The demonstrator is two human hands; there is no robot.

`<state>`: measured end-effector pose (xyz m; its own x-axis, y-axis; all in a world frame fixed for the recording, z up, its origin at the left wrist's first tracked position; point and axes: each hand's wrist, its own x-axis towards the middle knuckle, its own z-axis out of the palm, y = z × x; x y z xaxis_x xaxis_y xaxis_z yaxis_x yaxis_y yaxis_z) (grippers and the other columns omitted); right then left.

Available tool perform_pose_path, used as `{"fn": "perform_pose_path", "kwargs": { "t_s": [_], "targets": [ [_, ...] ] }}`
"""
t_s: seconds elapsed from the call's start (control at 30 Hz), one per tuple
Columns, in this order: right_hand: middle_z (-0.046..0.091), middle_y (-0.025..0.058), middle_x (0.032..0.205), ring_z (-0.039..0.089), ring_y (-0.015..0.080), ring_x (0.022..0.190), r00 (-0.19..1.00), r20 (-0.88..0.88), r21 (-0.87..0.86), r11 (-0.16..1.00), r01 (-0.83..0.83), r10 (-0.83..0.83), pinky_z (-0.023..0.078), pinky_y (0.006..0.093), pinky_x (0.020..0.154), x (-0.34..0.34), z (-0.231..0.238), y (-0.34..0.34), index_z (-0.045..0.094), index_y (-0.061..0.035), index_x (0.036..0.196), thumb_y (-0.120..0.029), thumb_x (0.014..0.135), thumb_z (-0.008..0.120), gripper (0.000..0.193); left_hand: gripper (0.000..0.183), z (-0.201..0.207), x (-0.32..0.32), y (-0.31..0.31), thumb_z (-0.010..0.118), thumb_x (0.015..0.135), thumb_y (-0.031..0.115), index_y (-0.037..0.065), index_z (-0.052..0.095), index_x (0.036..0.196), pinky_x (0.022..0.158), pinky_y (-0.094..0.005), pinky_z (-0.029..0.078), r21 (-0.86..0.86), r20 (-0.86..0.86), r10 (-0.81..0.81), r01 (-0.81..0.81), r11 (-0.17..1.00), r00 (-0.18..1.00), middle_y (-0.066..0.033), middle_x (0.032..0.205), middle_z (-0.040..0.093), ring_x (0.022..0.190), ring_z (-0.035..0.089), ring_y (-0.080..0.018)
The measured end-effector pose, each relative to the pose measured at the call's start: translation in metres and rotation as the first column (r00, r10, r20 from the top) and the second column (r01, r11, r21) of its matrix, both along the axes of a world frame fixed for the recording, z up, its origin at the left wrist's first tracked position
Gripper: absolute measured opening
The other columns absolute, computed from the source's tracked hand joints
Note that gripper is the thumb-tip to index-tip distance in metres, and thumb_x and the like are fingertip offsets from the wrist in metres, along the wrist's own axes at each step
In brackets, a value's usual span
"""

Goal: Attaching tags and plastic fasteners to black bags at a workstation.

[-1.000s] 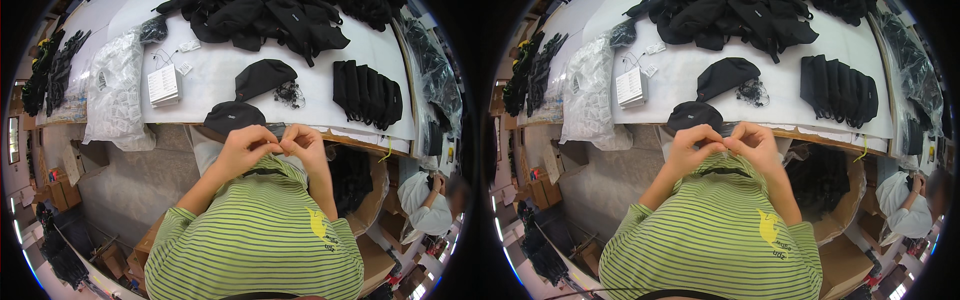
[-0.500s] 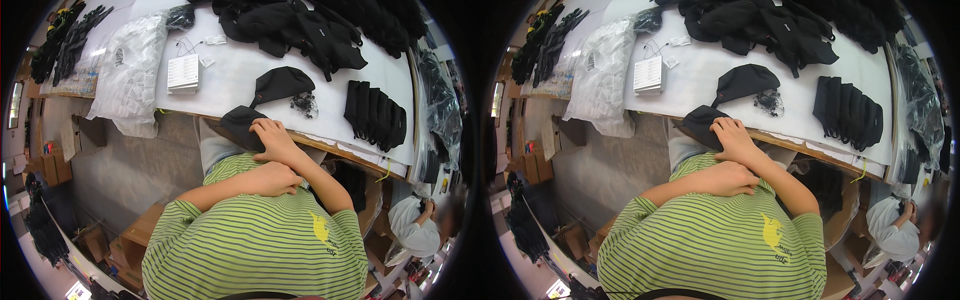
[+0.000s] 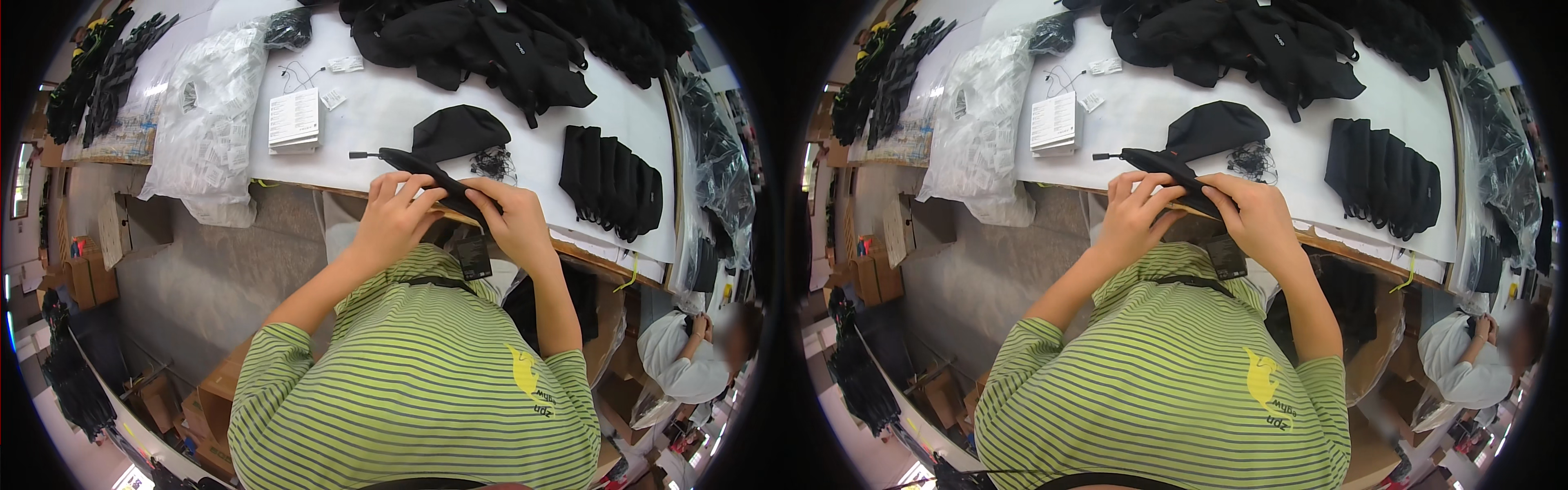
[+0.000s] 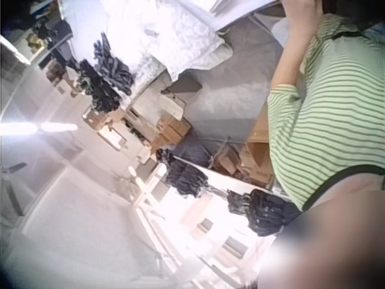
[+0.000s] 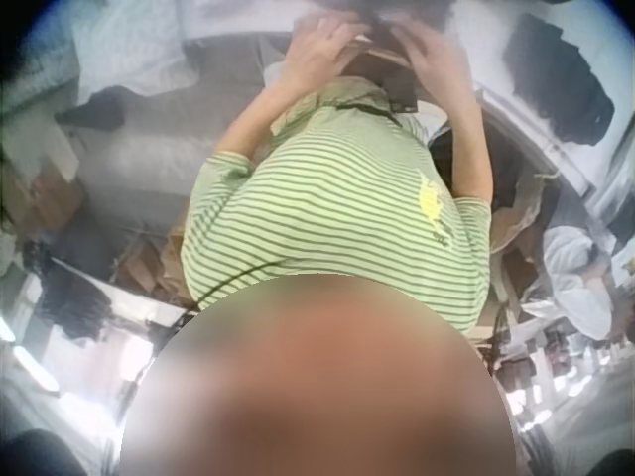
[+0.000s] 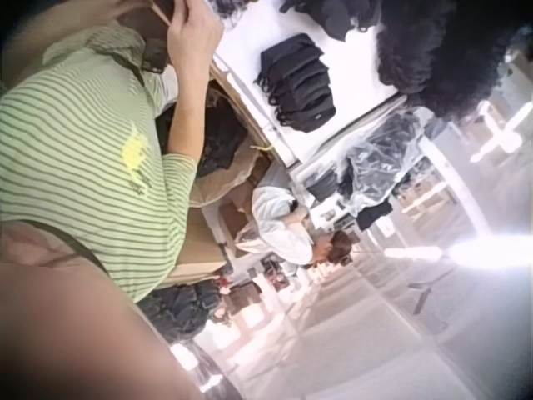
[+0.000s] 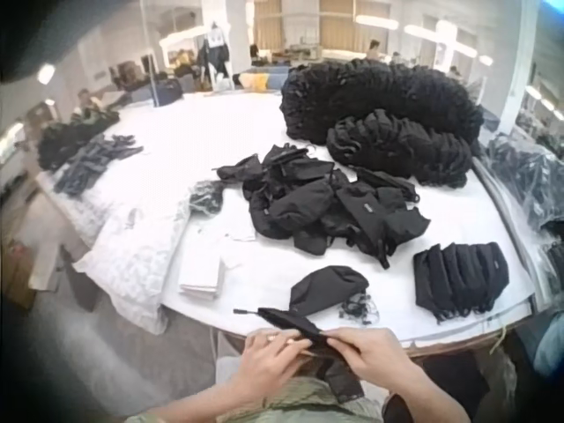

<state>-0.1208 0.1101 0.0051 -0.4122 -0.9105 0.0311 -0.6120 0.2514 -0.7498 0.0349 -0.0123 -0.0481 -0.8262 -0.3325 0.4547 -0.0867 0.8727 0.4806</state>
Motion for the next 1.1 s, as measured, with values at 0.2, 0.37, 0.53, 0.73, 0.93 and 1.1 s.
{"fn": "perform_pose_path", "kwargs": {
  "t_s": [0.2, 0.37, 0.53, 0.73, 0.93, 1.1],
  "targets": [
    [0.064, 0.0127, 0.078, 0.060, 0.0301, 0.064, 0.999, -0.037, -0.071, 0.997, -0.001, -0.001, 0.047, 0.0331, 0.058, -0.001, 0.007, 0.006, 0.066, -0.0075, 0.100, -0.015, 0.088, 0.059, 0.016, 0.023, 0.007, -0.008, -0.018, 0.070, 0.070, 0.009, 0.007, 0.063, 0.092, 0.079, -0.0347, 0.043, -0.048, -0.043, -0.115, 0.113, 0.992, 0.992, -0.0034, 0.091, 0.061, 0.088, 0.055, -0.0226],
    [0.064, 0.0135, 0.078, 0.061, 0.0289, 0.065, 0.997, 0.071, -0.031, 0.999, -0.023, 0.025, 0.047, 0.0316, 0.059, -0.004, 0.010, 0.011, 0.066, -0.0051, 0.098, -0.014, 0.087, 0.059, 0.016, 0.020, 0.005, -0.008, -0.018, 0.071, 0.068, 0.008, 0.006, 0.062, 0.086, 0.071, -0.0316, 0.043, -0.025, -0.074, -0.240, 0.239, 0.971, 0.968, -0.0022, 0.080, 0.061, 0.075, 0.056, -0.0198],
    [0.065, 0.0136, 0.079, 0.061, 0.0267, 0.065, 0.991, 0.129, -0.043, 0.999, -0.033, 0.038, 0.047, 0.0302, 0.062, -0.004, 0.008, 0.011, 0.066, -0.0039, 0.099, -0.013, 0.087, 0.059, 0.016, 0.020, 0.008, -0.004, -0.011, 0.074, 0.065, 0.010, 0.006, 0.062, 0.081, 0.067, -0.0313, 0.041, 0.051, -0.058, -0.223, 0.226, 0.973, 0.973, -0.0023, 0.076, 0.060, 0.070, 0.055, -0.0201],
    [0.064, 0.0076, 0.107, 0.059, 0.0172, 0.100, 0.887, 0.459, -0.310, 0.946, 0.098, 0.058, 0.044, 0.0281, 0.087, -0.014, -0.010, 0.018, 0.060, -0.0039, 0.116, -0.021, 0.091, 0.058, 0.030, 0.017, 0.011, 0.004, -0.009, 0.074, 0.065, 0.006, 0.004, 0.063, 0.078, 0.063, -0.0318, 0.040, 0.204, -0.070, -0.096, 0.108, 0.973, 0.993, -0.0044, 0.071, 0.059, 0.066, 0.055, -0.0220],
    [0.057, 0.0095, 0.118, 0.052, 0.0169, 0.110, 0.745, 0.667, -0.041, 0.999, 0.035, 0.001, 0.041, 0.0313, 0.094, 0.011, -0.070, 0.064, 0.043, -0.0028, 0.135, -0.032, 0.087, 0.066, 0.061, 0.018, 0.007, 0.010, -0.006, 0.073, 0.071, 0.007, -0.001, 0.062, 0.082, 0.064, -0.0301, 0.044, 0.459, -0.039, 0.070, -0.044, 0.888, 0.997, -0.0115, 0.073, 0.060, 0.067, 0.056, -0.0235],
    [0.064, 0.0044, 0.100, 0.056, 0.0095, 0.091, 0.537, 0.833, 0.097, 0.991, 0.096, -0.133, 0.045, 0.0261, 0.082, 0.024, -0.080, 0.063, 0.058, -0.0001, 0.117, -0.026, 0.087, 0.068, 0.041, 0.022, -0.005, 0.012, 0.003, 0.069, 0.084, 0.017, -0.002, 0.059, 0.089, 0.064, -0.0243, 0.042, 0.848, 0.105, 0.020, -0.100, 0.521, 0.994, -0.0054, 0.073, 0.057, 0.070, 0.051, -0.0109]
  ]
}}
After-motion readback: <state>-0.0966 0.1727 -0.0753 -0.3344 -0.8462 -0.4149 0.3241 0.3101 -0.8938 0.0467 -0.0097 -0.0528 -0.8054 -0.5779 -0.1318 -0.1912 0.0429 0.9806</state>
